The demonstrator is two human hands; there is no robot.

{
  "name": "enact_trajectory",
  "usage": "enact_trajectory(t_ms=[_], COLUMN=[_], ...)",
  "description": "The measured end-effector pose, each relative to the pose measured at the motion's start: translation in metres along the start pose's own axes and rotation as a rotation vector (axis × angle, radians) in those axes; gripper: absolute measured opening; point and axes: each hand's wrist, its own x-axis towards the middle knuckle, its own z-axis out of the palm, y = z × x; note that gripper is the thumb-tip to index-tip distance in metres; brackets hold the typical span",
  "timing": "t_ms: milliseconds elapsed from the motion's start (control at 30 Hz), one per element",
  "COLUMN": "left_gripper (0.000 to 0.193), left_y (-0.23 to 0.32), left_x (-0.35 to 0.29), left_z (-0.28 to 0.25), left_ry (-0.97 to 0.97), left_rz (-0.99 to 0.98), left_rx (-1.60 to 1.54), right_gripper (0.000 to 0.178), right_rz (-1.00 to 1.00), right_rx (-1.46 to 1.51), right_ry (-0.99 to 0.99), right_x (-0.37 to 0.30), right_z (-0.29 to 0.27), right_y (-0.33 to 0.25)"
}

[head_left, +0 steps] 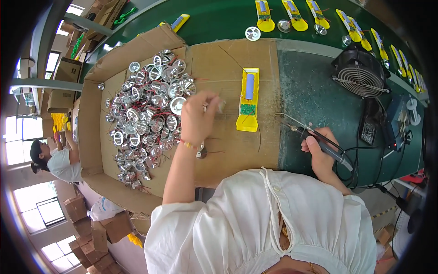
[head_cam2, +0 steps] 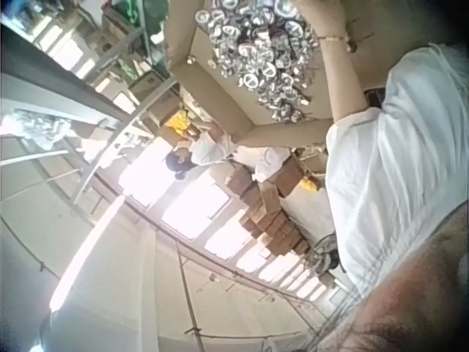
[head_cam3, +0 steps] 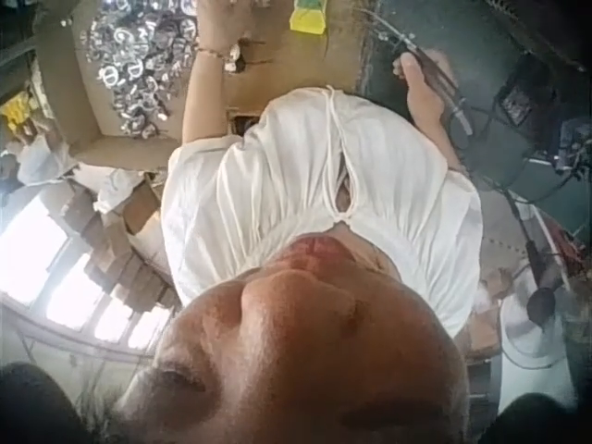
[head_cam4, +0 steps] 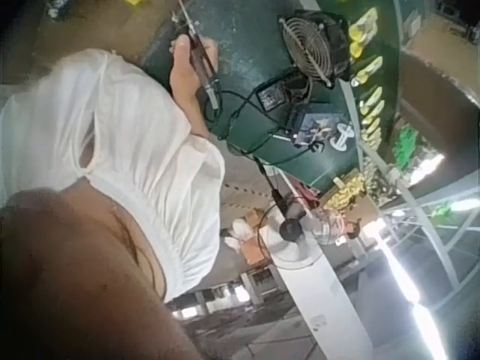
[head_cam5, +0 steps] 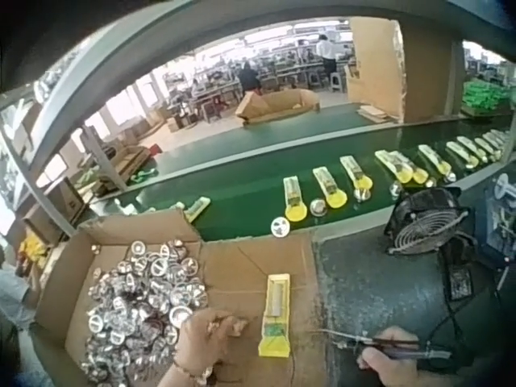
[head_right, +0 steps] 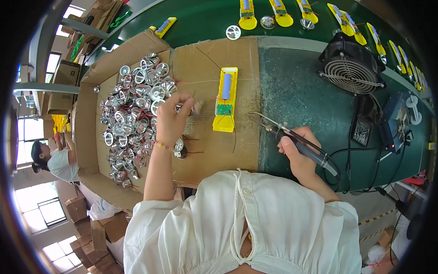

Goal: Soldering and assembling LED flashlight components on a production line.

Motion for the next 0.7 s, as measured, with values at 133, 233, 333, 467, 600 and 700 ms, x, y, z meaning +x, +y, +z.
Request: enact_trajectory(t_ms=[133,233,333,467,600,700], left_gripper=[0.013,0.012,0.011,0.011,0.011,0.011], left_y=[0.02,0.017,0.007,0.007,0.007,0.008], left_x=[-0.034,-0.042,-0.04,-0.039,-0.039,-0.038], left_z=[0.011,0.027,0.044,0.051,0.056,0.057], left_ry=[-0.046,-0.028,0.066,0.065,0.107,0.129], left_rz=[-0.109,-0.196,-0.133,-0.152,-0.136,-0.12], left_rx=[-0.176,-0.217,-0.197,-0.225,-0.206,-0.179], right_gripper=[0.012,0.013,0.014,0.013,0.012,0.011], right_rz=[-0.036,-0.109,-0.136,-0.091,-0.092,-0.082], right_rx=[-0.053,-0.121,-0.19,-0.182,-0.077,-0.113], right_ry=[-0.1,-0.126,-0.145,-0.159,-0.097,-0.116], right_x=[0.003,0.01,0.015,0.019,0.02,0.021], right_z=[0.015,0.028,0.035,0.041,0.05,0.049], right_y=[-0.005,0.004,0.011,0.015,0.015,0.018])
